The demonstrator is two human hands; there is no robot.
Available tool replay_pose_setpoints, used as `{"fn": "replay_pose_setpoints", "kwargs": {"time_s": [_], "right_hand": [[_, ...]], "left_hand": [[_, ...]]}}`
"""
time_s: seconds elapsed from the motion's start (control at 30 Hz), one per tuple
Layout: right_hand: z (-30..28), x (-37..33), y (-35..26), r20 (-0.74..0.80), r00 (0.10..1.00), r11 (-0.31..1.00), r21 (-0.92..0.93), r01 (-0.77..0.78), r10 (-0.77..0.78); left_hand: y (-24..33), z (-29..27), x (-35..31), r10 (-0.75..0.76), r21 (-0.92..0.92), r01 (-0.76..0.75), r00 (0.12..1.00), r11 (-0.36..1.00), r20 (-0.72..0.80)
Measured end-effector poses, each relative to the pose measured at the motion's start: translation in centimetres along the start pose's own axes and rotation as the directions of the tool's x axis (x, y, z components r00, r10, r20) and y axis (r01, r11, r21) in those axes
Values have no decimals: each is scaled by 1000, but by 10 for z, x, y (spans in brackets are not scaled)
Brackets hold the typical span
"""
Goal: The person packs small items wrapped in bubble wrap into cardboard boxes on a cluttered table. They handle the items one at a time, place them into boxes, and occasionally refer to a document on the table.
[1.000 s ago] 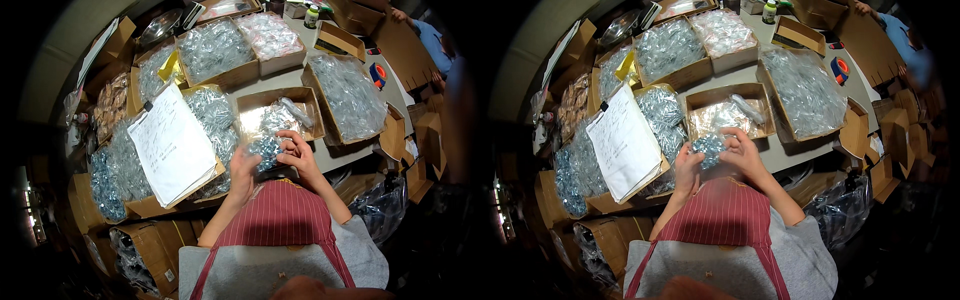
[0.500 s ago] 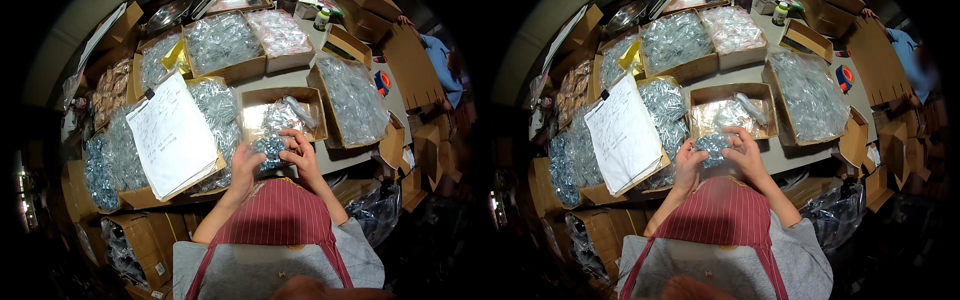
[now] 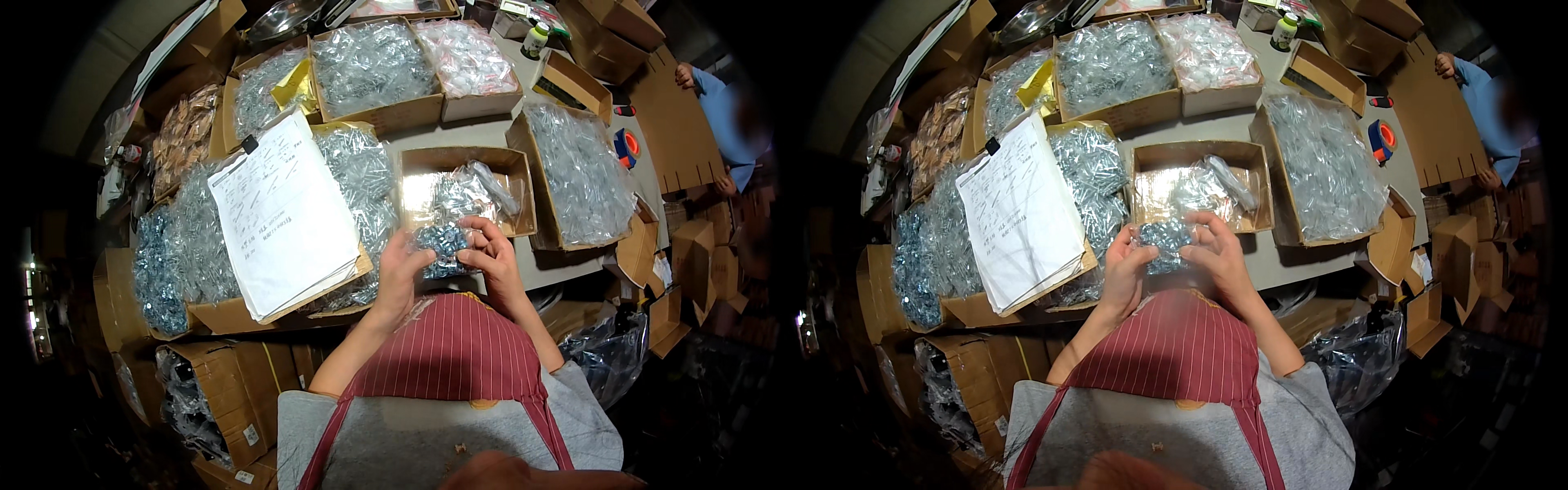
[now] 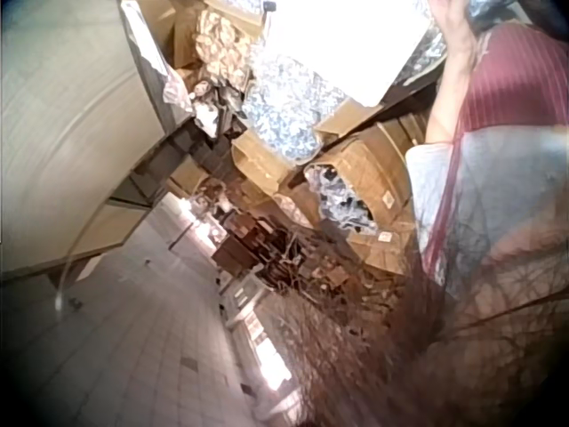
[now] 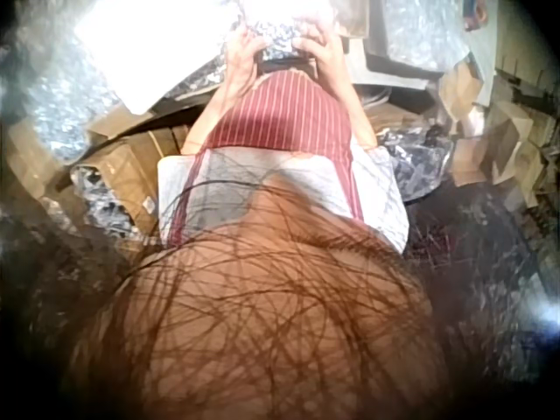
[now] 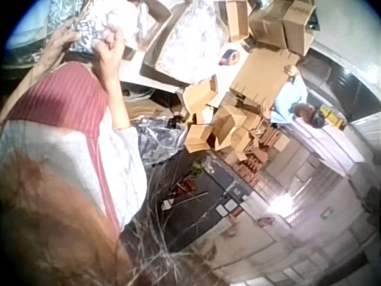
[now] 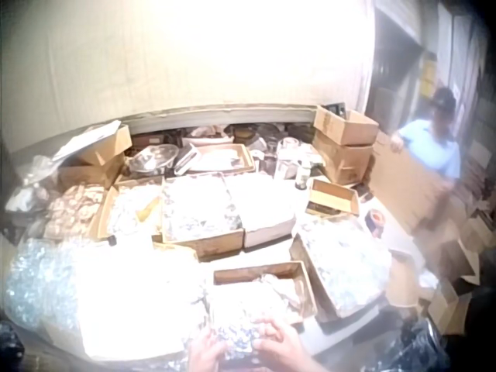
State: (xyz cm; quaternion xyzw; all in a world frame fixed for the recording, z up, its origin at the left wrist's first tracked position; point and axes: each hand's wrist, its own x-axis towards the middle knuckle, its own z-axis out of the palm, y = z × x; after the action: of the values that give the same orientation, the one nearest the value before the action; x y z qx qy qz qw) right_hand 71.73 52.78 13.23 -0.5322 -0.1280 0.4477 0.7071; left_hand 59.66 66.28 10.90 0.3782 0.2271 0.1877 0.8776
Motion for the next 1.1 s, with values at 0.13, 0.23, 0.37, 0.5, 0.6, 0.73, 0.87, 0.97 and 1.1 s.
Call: {"fn": "replay_pose_setpoints", "kwargs": {"time_s": [0.13, 0.23, 0.37, 0.5, 0.6, 0.73, 0.87, 0.97, 1.1], "right_hand": [[2, 0, 0, 12, 1000, 1000, 16, -5, 5], [2, -1, -3, 4, 1000, 1000, -1, 1, -1], [-3, 3, 3, -16, 999, 999, -34, 30, -31], [2, 1, -2, -29, 999, 1000, -10, 15, -16], [6, 1, -8, -19, 1000, 1000, 11, -7, 7], [9, 0, -11, -30, 999, 1000, 2, -29, 29], [5, 4, -7, -25, 999, 999, -13, -30, 30], [2, 5, -4, -15, 999, 999, -6, -35, 35], [0, 7, -1, -35, 999, 999, 21, -33, 34]], "left_hand": [[3, 3, -1, -3, 0, 3, 1000, 1000, -6], [3, 1, -1, -2, 3, 2, 1000, 1000, -13], [4, 3, 0, 0, 6, 0, 1000, 1000, -19], [6, 4, -1, -11, 10, 11, 1000, 1000, -8], [7, 5, -2, -27, 16, 28, 999, 999, -19], [1, -3, -1, -34, 7, 35, 999, 999, -29], [0, -4, 0, -30, 6, 30, 999, 1000, -23], [-1, -4, 0, -27, -3, 26, 999, 1000, -22], [-1, -5, 1, -35, -13, 35, 999, 999, -11]]}}
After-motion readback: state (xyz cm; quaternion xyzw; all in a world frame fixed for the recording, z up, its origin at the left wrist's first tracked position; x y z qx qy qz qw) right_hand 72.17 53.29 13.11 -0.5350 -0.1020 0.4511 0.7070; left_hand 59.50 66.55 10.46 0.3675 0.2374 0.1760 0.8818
